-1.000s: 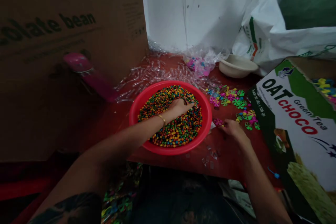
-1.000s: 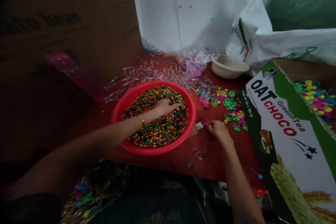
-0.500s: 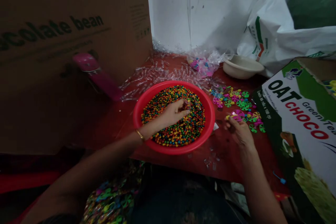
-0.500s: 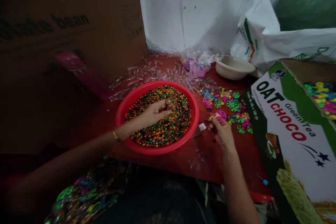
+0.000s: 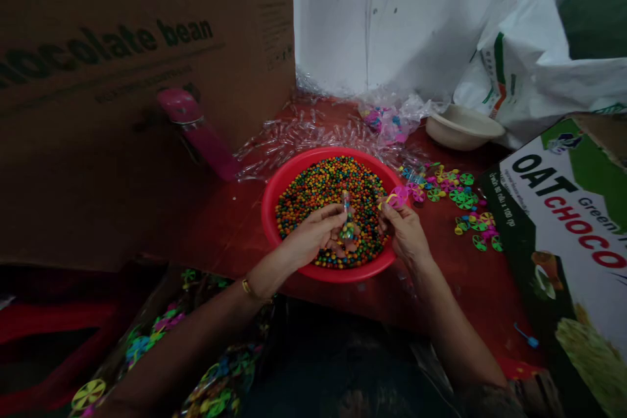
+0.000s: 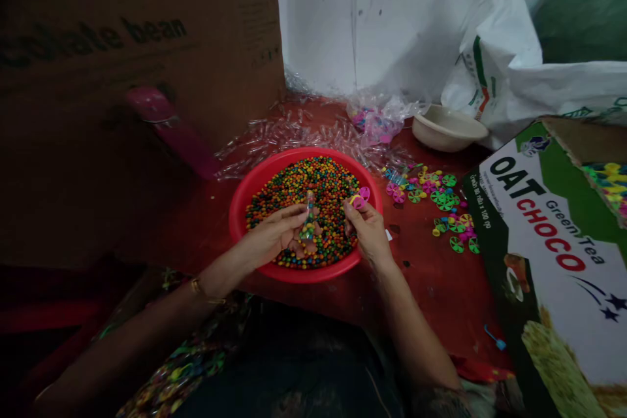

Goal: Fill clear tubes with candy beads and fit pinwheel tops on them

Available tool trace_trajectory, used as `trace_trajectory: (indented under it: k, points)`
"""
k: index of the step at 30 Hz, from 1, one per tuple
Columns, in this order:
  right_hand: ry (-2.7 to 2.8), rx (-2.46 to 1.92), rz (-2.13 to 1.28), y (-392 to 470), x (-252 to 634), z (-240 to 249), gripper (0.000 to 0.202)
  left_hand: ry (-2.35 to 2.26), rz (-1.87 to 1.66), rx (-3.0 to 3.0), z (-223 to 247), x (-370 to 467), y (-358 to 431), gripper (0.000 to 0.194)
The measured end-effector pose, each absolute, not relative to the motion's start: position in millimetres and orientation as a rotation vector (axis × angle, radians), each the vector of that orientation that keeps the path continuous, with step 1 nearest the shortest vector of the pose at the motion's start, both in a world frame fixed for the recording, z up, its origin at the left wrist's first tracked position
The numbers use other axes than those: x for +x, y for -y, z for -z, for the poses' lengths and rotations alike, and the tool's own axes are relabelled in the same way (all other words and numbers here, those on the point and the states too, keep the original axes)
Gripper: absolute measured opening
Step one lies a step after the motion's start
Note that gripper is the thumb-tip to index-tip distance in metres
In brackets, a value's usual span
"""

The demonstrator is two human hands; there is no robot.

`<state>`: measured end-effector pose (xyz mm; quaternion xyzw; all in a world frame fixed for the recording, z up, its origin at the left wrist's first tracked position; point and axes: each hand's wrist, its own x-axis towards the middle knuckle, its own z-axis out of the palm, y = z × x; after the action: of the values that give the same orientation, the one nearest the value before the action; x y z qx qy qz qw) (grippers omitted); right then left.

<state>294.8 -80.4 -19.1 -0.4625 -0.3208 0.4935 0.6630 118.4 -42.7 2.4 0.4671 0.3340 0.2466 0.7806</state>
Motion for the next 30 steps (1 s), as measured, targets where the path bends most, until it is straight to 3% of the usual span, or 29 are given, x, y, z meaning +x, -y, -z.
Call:
trace_trajectory:
  k: [10,18,25,30]
  points:
    - [0.682,-0.984,-1.189,75.2,285.6,8.8,0.029,-0.665,-0.714,1.665,17.7,121.7,41.8,0.041]
    - [0.658,-0.938,-1.246,75.3,264.1,10.1,0.029,-0.642,-0.710,1.715,16.2,121.5,49.1,0.041]
    - [0.740,-1.002,-1.013,81.4,257.8,19.5,0.024,-0.694,-0.766,1.650,14.3,126.2,58.8,0.045]
    - [0.756,-1.090,-0.874,87.0,251.1,24.1,0.023,-1.002,-0.971,2.204,10.7,130.7,67.6,0.036]
